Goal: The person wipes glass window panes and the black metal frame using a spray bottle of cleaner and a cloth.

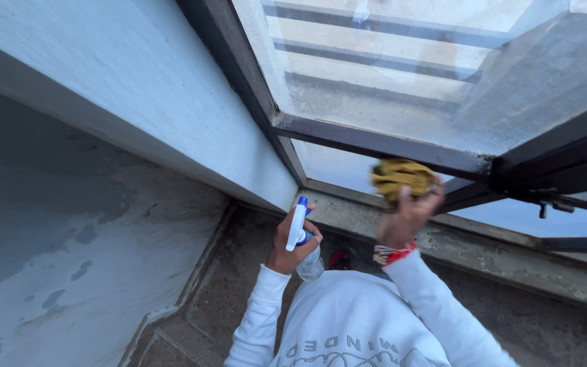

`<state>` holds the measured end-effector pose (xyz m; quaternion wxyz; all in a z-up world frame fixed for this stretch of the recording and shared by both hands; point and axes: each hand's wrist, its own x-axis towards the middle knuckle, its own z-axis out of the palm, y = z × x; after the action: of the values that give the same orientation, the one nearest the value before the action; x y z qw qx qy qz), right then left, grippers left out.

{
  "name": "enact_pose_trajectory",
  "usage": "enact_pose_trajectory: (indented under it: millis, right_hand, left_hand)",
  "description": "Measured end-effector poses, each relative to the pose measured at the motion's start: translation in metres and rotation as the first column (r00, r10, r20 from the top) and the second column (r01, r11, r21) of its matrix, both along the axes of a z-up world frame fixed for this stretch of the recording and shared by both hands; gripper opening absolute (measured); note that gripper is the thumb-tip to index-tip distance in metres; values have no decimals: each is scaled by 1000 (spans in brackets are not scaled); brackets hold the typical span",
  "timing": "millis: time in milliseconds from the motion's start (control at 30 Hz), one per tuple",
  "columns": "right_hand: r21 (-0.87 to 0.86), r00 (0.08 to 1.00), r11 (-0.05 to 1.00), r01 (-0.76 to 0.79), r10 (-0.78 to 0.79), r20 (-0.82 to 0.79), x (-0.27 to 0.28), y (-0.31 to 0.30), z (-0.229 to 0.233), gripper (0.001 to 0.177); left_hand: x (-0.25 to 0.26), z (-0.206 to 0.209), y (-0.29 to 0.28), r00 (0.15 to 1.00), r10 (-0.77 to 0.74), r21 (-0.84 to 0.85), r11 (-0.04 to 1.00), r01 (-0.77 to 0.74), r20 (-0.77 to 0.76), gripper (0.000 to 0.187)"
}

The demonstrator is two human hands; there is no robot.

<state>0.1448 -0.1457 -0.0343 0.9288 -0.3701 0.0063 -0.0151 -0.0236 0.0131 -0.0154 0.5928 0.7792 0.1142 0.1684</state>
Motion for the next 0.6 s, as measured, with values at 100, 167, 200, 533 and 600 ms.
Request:
enact_pose_trajectory:
  millis: [100,167,200,533,600]
  right_hand:
    - [-11,990,990,143,-143,-7,20,-14,-20,52]
    - [-53,982,981,189,-188,9,31,-16,-43,42]
    - [-86,978,974,210,-209,20,36,-15,-52,36]
    - [-100,944,938,331,-330,26,50,20,-55,30]
    - [-17,945,946,324,-323,47,48,40,-60,34]
  left_hand:
    - [-2,0,2,999,0,-29,1000,-1,-37,64]
    - [4,0,5,999,-26,-2,1000,26,-32,64]
    - [7,1,5,999,-36,-10,999,36,-28,63]
    - [11,10,11,999,-34,-50,998,33,-15,64]
    - [10,12,14,999,-36,-4,999,36,-31,64]
